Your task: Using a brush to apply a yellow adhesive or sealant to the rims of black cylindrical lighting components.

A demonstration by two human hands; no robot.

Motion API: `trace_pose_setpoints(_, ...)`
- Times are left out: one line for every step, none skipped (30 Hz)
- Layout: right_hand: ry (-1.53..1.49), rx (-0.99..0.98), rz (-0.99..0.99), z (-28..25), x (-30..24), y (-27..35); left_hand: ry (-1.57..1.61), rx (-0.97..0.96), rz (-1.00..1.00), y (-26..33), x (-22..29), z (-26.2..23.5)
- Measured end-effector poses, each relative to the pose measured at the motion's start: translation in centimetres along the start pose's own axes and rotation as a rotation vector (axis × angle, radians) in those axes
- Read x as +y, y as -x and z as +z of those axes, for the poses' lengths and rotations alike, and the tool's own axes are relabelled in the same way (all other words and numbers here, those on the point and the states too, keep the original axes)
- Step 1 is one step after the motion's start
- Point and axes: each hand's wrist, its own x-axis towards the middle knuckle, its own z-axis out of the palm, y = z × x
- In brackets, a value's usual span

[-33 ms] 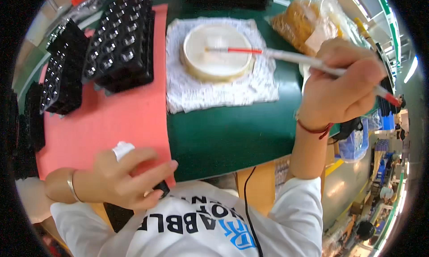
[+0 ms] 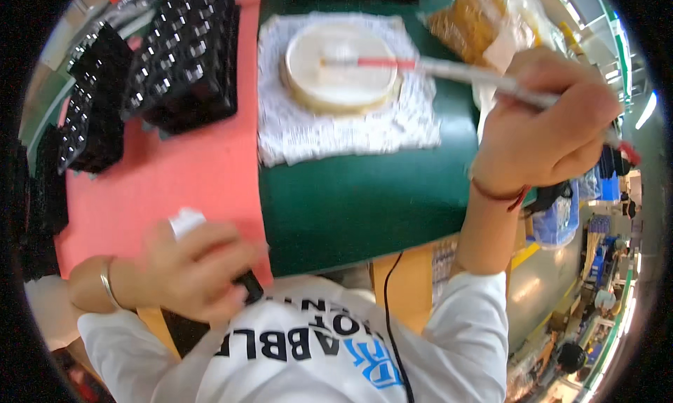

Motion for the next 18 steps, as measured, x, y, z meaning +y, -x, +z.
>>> trace_pose_setpoints(0.027, -0.015, 0.035, -0.5, 0.1, -0.3, 0.012, 0.043, 0.077, 0.1, -1.2, 0.8)
trace_pose_setpoints(0.036, -0.045, -0.003, -0.9, 1.3, -0.6, 0.038, -0.011, -0.073, -0.3, -1.4, 0.8)
trace_pose_setpoints(0.043, -0.068, -0.052, -0.9, 2.0, -0.7, 0.044, -0.021, -0.086, -0.7, -1.6, 0.4)
trace_pose_setpoints(0.035, -0.07, -0.039, -0.8, 2.0, -0.4, 0.098, -0.11, -0.078, -1.0, -1.6, 0.0)
trace_pose_setpoints(0.055, -0.068, -0.012, -0.5, 1.7, -0.2, 0.149, -0.2, -0.068, -1.2, -1.5, -0.3)
trace_pose_setpoints(0.074, -0.065, 0.014, -0.1, 1.4, 0.1, 0.138, -0.148, -0.036, -1.1, -1.3, -0.3)
trace_pose_setpoints(-0.005, 0.008, 0.032, 0.3, 1.3, 0.6, 0.132, -0.155, -0.045, -0.8, -1.2, -0.1)
trace_pose_setpoints(-0.009, 0.018, 0.035, 0.4, 0.9, 0.8, 0.069, -0.148, 0.009, -0.5, -1.3, 0.4)
trace_pose_setpoints(-0.008, 0.024, 0.034, 0.4, 0.9, 0.9, 0.006, -0.14, 0.064, -0.3, -1.4, 0.8)
trace_pose_setpoints(-0.007, 0.03, 0.032, 0.3, 0.9, 0.8, 0.03, -0.16, 0.065, -0.2, -1.5, 0.9)
trace_pose_setpoints(-0.004, 0.029, 0.036, 0.1, 0.8, 0.8, 0.031, -0.167, 0.06, -0.1, -1.2, 1.1)
trace_pose_setpoints(-0.001, 0.027, 0.041, 0.0, 0.9, 0.6, 0.024, -0.1, 0.052, -0.1, -1.0, 1.4)
trace_pose_setpoints(0.004, 0.023, 0.046, 0.0, 0.9, 0.6, 0.018, -0.032, 0.044, 0.1, -0.8, 1.7)
trace_pose_setpoints(0.011, 0.018, 0.05, 0.3, 0.7, 0.6, -0.005, -0.027, 0.038, 0.3, -0.8, 1.9)
trace_pose_setpoints(0.02, 0.012, 0.055, 0.2, 0.8, 0.5, 0.003, -0.031, 0.036, 0.5, -0.5, 1.7)
trace_pose_setpoints(0.03, 0.004, 0.059, 0.1, 1.0, 0.6, -0.09, -0.047, 0.053, 0.6, 0.0, 1.2)
trace_pose_setpoints(0.042, -0.002, 0.06, -0.2, 1.1, 0.4, -0.185, -0.06, 0.076, 0.9, 0.6, 1.0)
trace_pose_setpoints(0.052, -0.009, 0.06, -0.3, 1.3, 0.4, -0.259, -0.007, 0.146, 1.7, 1.2, 1.1)
